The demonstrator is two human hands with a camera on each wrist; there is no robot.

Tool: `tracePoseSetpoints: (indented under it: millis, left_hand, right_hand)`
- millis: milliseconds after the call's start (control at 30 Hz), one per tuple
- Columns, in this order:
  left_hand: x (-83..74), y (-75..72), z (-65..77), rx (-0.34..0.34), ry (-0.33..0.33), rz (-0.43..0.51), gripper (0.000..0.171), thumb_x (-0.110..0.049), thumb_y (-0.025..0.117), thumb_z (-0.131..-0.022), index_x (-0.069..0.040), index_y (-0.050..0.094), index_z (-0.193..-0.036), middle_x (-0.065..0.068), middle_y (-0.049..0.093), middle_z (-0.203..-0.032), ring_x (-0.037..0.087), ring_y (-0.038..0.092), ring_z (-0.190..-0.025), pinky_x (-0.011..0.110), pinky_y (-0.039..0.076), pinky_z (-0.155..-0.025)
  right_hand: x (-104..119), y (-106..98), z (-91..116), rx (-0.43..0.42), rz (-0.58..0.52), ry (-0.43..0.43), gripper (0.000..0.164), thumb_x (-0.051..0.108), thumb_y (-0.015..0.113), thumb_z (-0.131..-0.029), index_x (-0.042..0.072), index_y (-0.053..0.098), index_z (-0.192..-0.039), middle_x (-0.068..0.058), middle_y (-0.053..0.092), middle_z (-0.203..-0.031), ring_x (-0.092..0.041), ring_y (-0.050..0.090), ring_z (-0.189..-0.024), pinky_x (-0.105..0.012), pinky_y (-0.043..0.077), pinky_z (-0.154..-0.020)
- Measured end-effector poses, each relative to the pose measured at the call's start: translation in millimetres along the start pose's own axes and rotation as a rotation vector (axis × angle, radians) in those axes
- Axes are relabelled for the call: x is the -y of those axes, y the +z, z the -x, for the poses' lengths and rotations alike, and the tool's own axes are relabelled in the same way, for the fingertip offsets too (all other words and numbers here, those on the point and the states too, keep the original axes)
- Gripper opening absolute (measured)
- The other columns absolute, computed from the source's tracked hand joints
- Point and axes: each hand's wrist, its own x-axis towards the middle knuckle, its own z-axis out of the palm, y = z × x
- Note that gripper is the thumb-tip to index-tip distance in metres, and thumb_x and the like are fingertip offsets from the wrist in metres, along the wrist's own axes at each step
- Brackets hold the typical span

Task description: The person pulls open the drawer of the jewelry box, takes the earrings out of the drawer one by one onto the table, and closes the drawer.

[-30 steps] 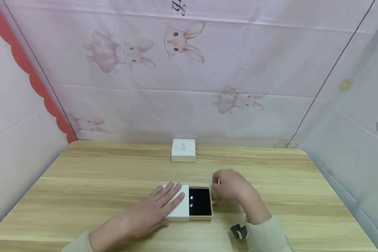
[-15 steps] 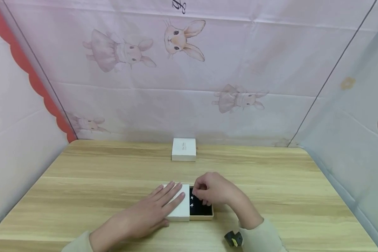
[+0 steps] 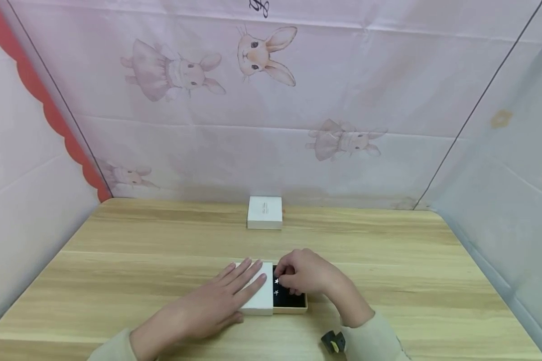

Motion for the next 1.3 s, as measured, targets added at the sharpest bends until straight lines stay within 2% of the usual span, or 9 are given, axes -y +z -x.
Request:
tracePoseSetpoints:
  millis: [367,833,1300]
  left_hand:
    - [-0.6,-0.8,0.1,0.018,-0.016,0.013,0.080,-0.040,0.056,-0.100,-0.015,0.012,-0.162,0.011,0.003,-0.169,0.032,0.007,-0.154,0.047,0.020,-0.123]
    - [-0.4,1.1,-0.2,0.013,-0.014,-0.011,0.079,-0.040,0.056,-0.100,-0.015,0.014,-0.162,0.012,0.004,-0.169,0.031,0.009,-0.155,0.047,0.021,-0.123]
    - [-0.5,0.1,-0.9,0.005,-0.007,-0.021,0.079,-0.041,0.056,-0.100,-0.015,0.014,-0.162,0.012,0.006,-0.168,0.032,0.010,-0.154,0.047,0.022,-0.123]
  right_hand:
    - [0.1,1.1,-2.2,-0.006,0.035,-0.008,0.008,0.007,0.063,-0.095,0.008,0.070,-0.094,-0.001,0.065,-0.069,-0.016,0.063,-0.057,-0.029,0.056,-0.053]
    - [-1.6,7.2,-3.7,-0.032,0.103,-0.014,0.017,0.007,0.064,-0.092,0.015,0.066,-0.077,0.003,0.064,-0.063,-0.010,0.060,-0.051,-0.027,0.055,-0.051]
    - [0.6,7.6,-2.7,-0.042,0.155,-0.002,0.021,0.004,0.062,-0.093,0.016,0.063,-0.075,0.005,0.060,-0.061,-0.008,0.058,-0.051,-0.025,0.053,-0.051]
